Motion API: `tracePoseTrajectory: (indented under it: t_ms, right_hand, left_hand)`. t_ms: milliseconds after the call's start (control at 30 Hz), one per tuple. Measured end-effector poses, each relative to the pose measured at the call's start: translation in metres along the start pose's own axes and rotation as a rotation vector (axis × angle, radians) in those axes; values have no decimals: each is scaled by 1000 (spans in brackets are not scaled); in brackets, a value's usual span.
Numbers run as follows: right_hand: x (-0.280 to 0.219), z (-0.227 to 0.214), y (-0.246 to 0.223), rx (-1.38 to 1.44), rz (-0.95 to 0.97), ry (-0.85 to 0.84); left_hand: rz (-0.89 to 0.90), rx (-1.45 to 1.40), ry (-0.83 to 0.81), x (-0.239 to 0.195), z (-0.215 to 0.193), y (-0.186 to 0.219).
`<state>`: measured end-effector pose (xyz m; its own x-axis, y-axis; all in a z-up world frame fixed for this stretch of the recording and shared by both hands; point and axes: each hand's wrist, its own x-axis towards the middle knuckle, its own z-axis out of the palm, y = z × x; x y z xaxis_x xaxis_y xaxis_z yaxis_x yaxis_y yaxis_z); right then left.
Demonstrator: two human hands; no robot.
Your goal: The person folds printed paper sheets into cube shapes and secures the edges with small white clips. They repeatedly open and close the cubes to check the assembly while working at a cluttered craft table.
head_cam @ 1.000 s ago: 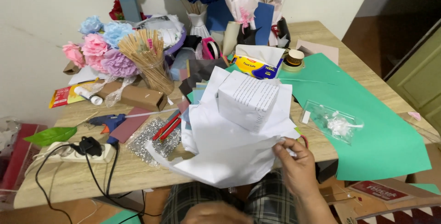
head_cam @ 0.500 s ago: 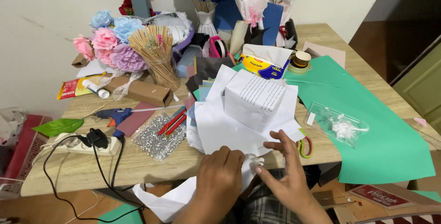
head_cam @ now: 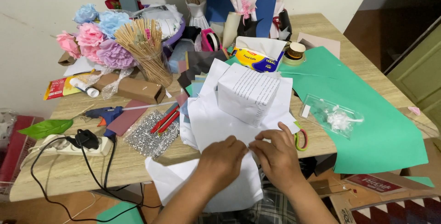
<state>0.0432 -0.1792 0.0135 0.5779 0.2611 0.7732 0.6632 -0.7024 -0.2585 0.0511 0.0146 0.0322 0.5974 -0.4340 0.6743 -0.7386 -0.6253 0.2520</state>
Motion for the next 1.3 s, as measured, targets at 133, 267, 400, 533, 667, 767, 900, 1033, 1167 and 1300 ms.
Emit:
tracePoseTrajectory:
  t_ms: [133,267,400,533,667,767,900,1033,1167,1300]
  right_hand:
    - [-9,63,38,-104,71,57]
    - [-16,101,63,-234,-21,66]
    - [-19,104,60,-301,2,0]
    - [-17,98,58,-242,116,-56]
    - [-19,100,65,-159,126,-43]
    - [-19,99,66,-109,172,-53]
    - [-20,96,66,-129,154,-58]
    - [-24,92,64,-135,159,-82]
    - [-34,88,60,-80,177,-86]
    - [-41,78,53,-64,185,-96]
  left_hand:
    - [-365,-101,-572,21,10,-41]
    - [-361,-2,-633,14,45,-84]
    - [-397,-48,-544,11,43,-82]
    - [-343,-72,-447,3,53,-91]
    - [-294,-69,-412,1,57,-94]
    - [-298,-82,-403,1,59,-98]
    - [-302,-79,-385,3,59,-99]
    - [-307,-74,-372,4,60,-100]
    - [-304,-71,-374,2,62,-100]
    - [-298,-67,-362,-9,75,-107]
